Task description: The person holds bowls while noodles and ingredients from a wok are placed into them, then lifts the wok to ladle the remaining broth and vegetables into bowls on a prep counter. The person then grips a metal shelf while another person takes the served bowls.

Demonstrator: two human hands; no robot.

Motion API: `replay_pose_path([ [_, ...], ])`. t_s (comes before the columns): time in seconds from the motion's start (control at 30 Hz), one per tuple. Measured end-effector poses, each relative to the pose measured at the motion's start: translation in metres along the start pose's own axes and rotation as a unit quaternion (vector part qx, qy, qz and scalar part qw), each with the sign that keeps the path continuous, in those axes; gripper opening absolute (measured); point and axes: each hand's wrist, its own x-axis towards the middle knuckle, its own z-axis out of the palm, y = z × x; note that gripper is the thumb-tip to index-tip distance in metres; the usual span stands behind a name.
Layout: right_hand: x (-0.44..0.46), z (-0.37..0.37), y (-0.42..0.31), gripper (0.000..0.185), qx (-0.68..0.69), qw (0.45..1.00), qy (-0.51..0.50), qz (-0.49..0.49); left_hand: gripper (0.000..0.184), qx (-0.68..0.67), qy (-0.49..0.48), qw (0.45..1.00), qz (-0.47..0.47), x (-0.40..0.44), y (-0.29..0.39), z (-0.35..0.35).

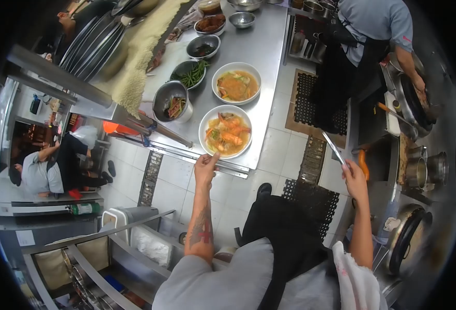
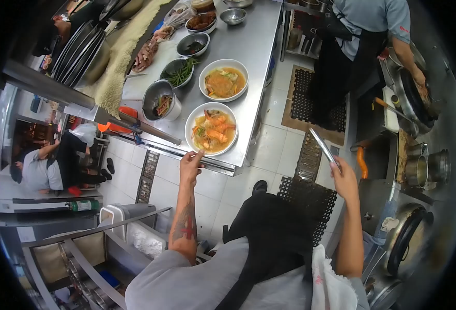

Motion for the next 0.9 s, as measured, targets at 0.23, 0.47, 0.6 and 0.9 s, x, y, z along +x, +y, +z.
replay_pose_path([
  [0.23,-0.078,-0.011,0.148,0.036,0.073,0.989,0.0,0.125,0.035,0.227,-0.037,0.966,0.117,0.023,0.062,0.019],
  [0.47,-0.104,-0.065,0.242,0.035,0.146,0.983,0.012,0.109,0.06,0.529,0.265,0.795,0.133,0.077,0.044,-0.004],
  [0.6,-0.118,-0.117,0.281,0.035,0.146,0.983,0.012,0.114,0.05,-0.055,0.189,0.979,0.053,0.081,0.026,-0.01],
  [0.9,-0.136,-0.211,0.381,0.043,0.239,0.954,0.079,0.16,0.057,-0.176,0.184,0.966,0.042,-0.055,0.09,0.064],
])
